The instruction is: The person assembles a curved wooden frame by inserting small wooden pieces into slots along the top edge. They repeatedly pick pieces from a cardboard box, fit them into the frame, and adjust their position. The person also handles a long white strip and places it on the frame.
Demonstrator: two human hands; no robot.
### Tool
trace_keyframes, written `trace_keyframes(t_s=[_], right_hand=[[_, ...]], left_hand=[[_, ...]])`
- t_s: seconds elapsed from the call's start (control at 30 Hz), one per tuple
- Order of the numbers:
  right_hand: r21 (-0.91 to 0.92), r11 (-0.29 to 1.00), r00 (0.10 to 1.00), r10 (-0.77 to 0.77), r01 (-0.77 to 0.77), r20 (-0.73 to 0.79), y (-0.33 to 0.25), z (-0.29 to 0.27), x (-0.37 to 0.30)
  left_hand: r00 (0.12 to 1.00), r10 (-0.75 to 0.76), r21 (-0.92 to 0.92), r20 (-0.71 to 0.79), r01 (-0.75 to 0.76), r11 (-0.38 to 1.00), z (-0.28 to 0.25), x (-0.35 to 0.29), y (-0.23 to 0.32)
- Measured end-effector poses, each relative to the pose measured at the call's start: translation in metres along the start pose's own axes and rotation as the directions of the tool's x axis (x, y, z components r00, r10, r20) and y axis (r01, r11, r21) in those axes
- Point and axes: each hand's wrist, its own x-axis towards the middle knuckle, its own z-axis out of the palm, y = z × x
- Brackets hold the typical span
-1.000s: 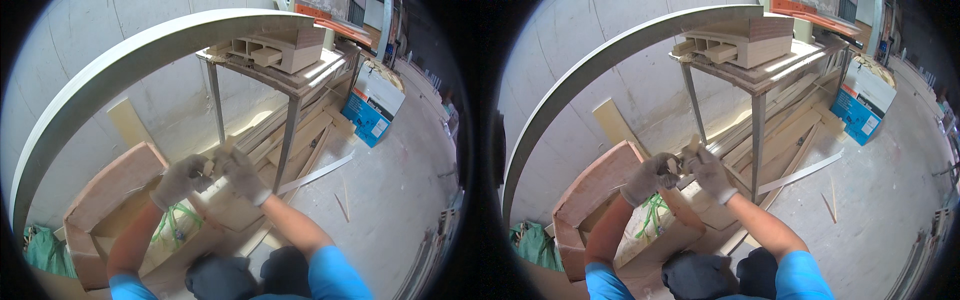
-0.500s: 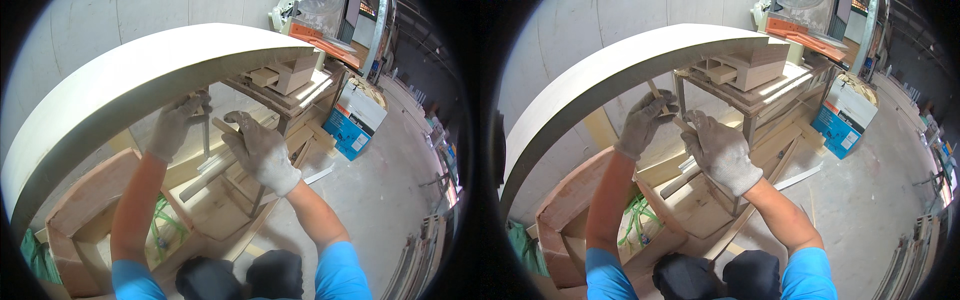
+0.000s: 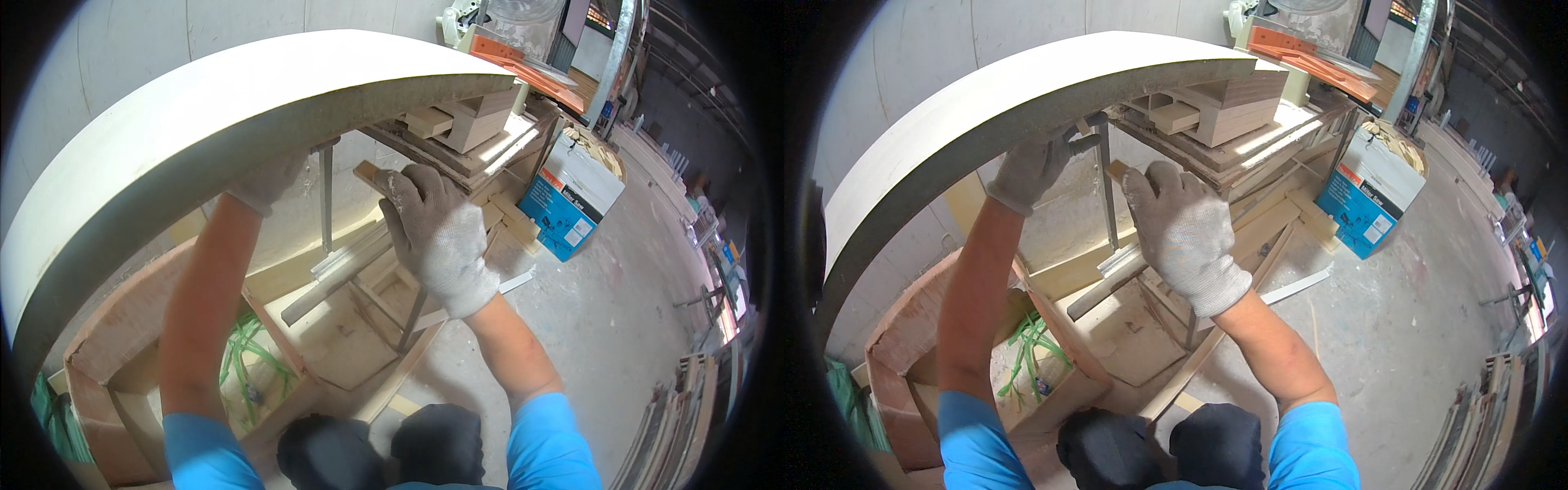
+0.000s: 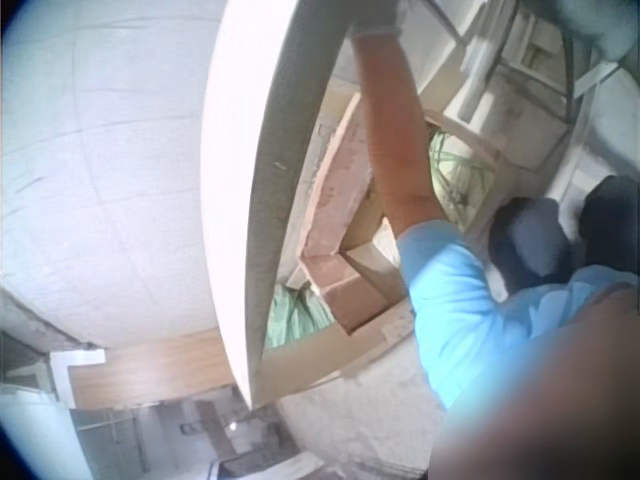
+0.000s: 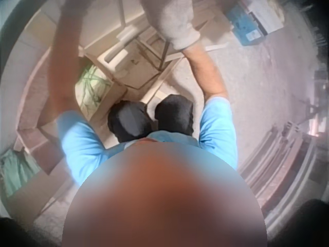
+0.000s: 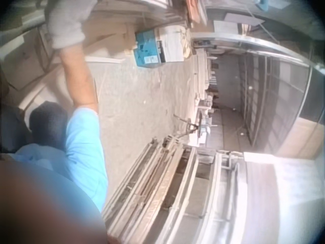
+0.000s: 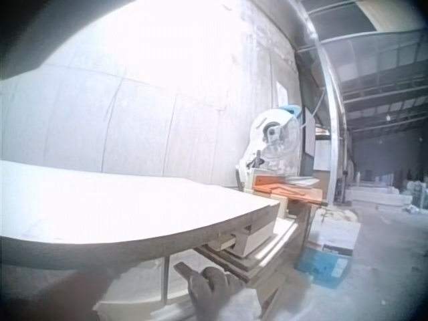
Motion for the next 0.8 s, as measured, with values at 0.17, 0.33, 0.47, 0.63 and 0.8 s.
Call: trace_keyframes(t_s=[0.17, 0.33, 0.47, 0.63, 0.8], right_hand=[[-0.354, 0.913, 0.977, -0.213, 0.204, 0.014, 0.0, -0.018, 0.035], [-0.341, 0.893, 0.945, -0.324, 0.293, -0.035, -0.003, -0.01, 0.072], [-0.075, 0.934, 0.914, -0.356, 0.348, -0.195, 0.005, 0.012, 0.087], [-0.264, 0.872, 0.89, -0.447, 0.412, -0.089, 0.032, 0.039, 0.099], [-0.008, 0.944, 0.943, -0.33, 0.33, -0.04, 0.049, 0.065, 0.124]], left_hand=[[0.998, 0.048, 0.035, -0.047, -0.046, 0.998, -0.008, -0.008, -0.027], [0.986, 0.161, 0.216, -0.038, -0.15, 0.965, -0.009, -0.013, -0.046], [0.941, 0.284, 0.408, 0.184, -0.336, 0.849, -0.017, -0.007, -0.031], [0.983, -0.175, -0.682, -0.058, 0.089, 0.726, 0.016, -0.004, -0.027], [0.956, -0.205, -0.093, -0.208, 0.189, 0.977, 0.028, -0.008, -0.056]])
